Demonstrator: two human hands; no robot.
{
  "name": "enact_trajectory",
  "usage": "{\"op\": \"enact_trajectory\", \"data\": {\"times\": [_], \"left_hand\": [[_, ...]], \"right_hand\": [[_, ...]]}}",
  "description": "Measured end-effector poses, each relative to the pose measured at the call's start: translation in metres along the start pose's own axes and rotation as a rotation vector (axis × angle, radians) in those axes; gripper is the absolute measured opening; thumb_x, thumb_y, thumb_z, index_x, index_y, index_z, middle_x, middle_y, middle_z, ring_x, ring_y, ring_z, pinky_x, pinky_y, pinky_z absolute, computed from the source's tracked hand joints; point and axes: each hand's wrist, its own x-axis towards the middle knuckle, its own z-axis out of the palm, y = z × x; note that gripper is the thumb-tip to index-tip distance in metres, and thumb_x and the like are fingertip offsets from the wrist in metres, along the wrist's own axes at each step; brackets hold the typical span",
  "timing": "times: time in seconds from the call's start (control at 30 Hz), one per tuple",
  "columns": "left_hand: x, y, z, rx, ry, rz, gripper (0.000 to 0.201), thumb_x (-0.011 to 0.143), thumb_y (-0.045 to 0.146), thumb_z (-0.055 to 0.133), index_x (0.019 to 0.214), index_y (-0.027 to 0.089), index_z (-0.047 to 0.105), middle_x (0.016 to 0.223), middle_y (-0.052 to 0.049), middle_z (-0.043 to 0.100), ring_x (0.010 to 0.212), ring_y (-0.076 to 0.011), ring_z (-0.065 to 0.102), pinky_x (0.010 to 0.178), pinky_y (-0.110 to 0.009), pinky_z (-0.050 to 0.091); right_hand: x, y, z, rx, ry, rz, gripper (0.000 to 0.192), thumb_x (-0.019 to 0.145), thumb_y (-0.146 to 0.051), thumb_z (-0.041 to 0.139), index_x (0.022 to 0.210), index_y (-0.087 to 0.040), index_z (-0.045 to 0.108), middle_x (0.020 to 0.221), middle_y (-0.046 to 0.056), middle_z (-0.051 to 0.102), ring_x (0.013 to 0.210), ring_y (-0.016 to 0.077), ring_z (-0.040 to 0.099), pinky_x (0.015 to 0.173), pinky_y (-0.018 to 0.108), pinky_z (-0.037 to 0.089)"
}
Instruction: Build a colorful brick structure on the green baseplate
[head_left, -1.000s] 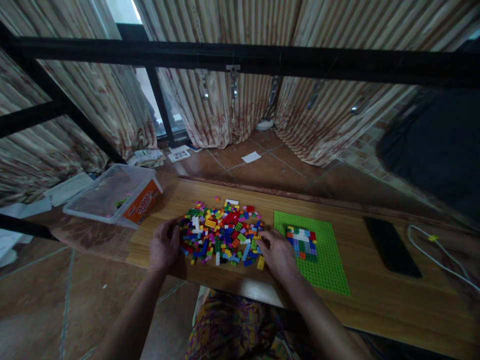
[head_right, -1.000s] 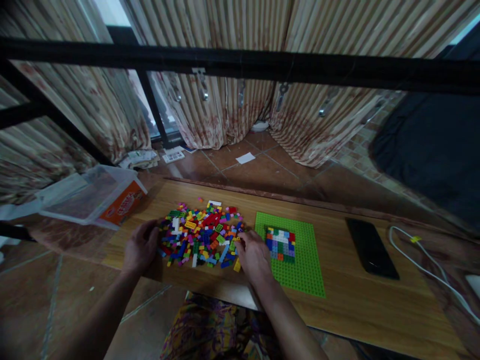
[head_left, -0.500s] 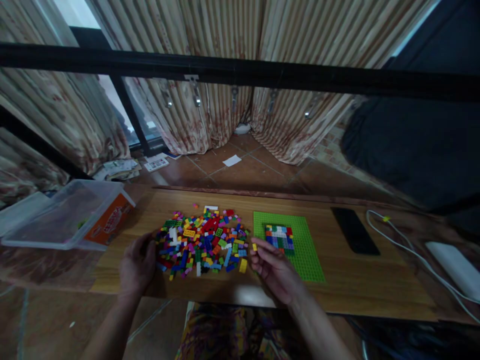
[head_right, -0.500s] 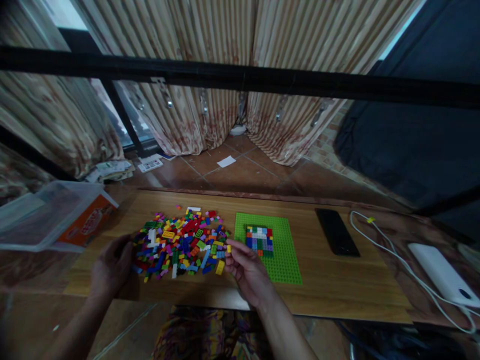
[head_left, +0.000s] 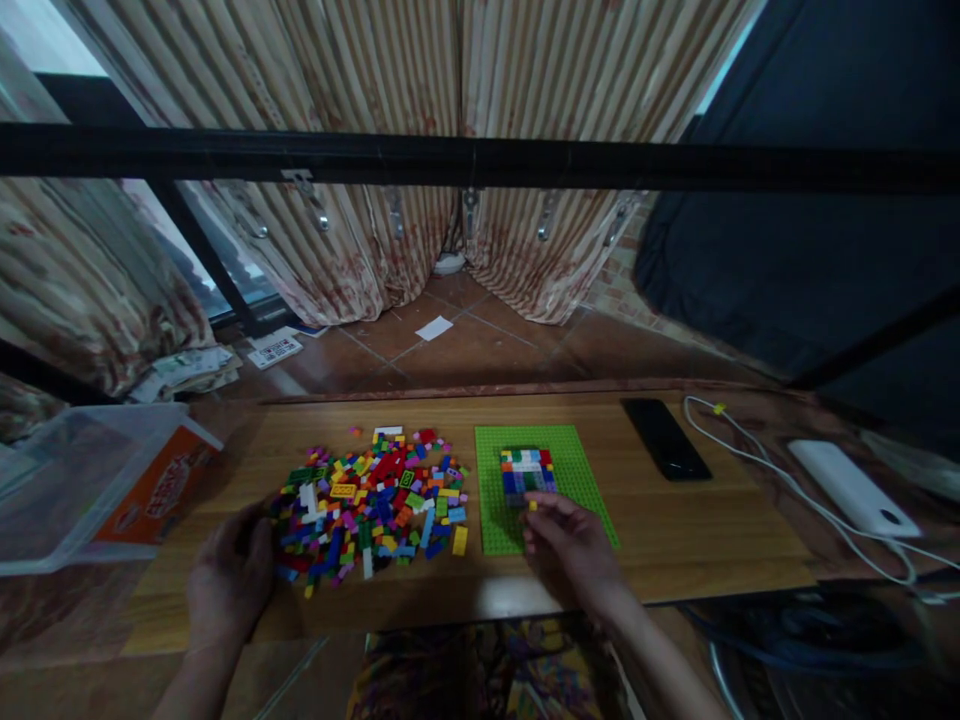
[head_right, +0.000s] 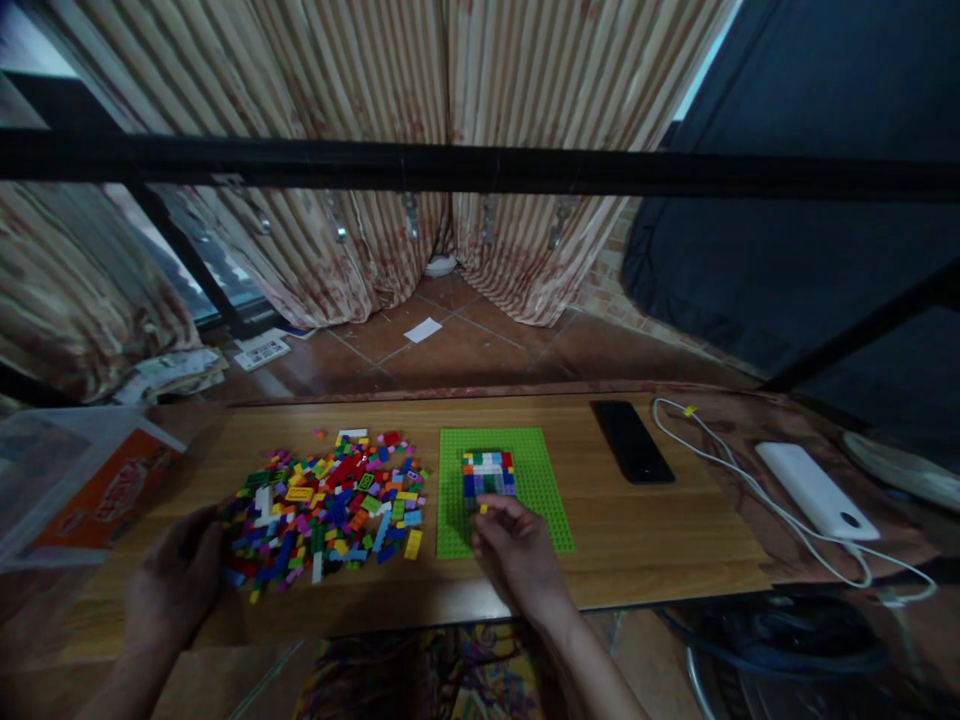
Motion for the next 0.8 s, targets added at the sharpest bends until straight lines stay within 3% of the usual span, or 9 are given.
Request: {"op": "enact_trajectory", "data": {"times": [0.13, 0.3, 0.4, 0.57, 0.8], "left_hand": [[0.000, 0.003, -0.002, -0.002, -0.021, -0.013, 0.037, 0.084, 0.043, 0.045, 0.106, 0.019, 0.062, 0.104, -0.014, 0.067, 0.099, -0.0320, 0.064, 0.080, -0.045, 0.053], [0.000, 0.001, 0.000, 0.007, -0.008, -0.011, 0.036, 0.084, 0.042, 0.045, 0.105, 0.020, 0.062, 0.101, -0.014, 0.067, 0.096, -0.0319, 0.064, 0.077, -0.045, 0.053], [0.000, 0.000, 0.001, 0.014, 0.001, 0.001, 0.034, 0.084, 0.042, 0.045, 0.104, 0.021, 0.062, 0.099, -0.013, 0.067, 0.093, -0.0309, 0.064, 0.075, -0.044, 0.053], [0.000, 0.001, 0.000, 0.023, 0.008, -0.003, 0.032, 0.084, 0.043, 0.047, 0.103, 0.022, 0.063, 0.096, -0.010, 0.067, 0.092, -0.0290, 0.064, 0.076, -0.042, 0.053], [0.001, 0.002, 0.000, 0.055, -0.026, -0.017, 0.037, 0.086, 0.043, 0.043, 0.107, 0.019, 0.062, 0.102, -0.011, 0.067, 0.096, -0.0276, 0.063, 0.081, -0.040, 0.052]], "right_hand": [[0.017, -0.002, -0.031, -0.291, 0.163, -0.219, 0.040, 0.068, -0.047, 0.074, 0.097, -0.019, 0.071, 0.078, 0.003, 0.069, 0.066, 0.0162, 0.061, 0.060, 0.028, 0.051], [0.031, -0.006, -0.055, -0.398, 0.282, -0.271, 0.044, 0.071, -0.050, 0.068, 0.100, -0.016, 0.069, 0.079, 0.005, 0.071, 0.066, 0.0179, 0.062, 0.060, 0.029, 0.049], [0.035, -0.003, -0.059, -0.421, 0.287, -0.267, 0.047, 0.073, -0.052, 0.065, 0.102, -0.016, 0.068, 0.078, 0.006, 0.071, 0.065, 0.0186, 0.063, 0.059, 0.029, 0.050], [0.040, 0.005, -0.062, -0.533, 0.286, -0.310, 0.049, 0.080, -0.054, 0.056, 0.109, -0.015, 0.064, 0.094, 0.012, 0.072, 0.072, 0.0210, 0.066, 0.065, 0.033, 0.053], [0.043, 0.007, -0.063, -0.648, 0.260, -0.336, 0.040, 0.083, -0.048, 0.055, 0.106, -0.017, 0.064, 0.099, 0.013, 0.072, 0.083, 0.0255, 0.069, 0.074, 0.038, 0.054]]}}
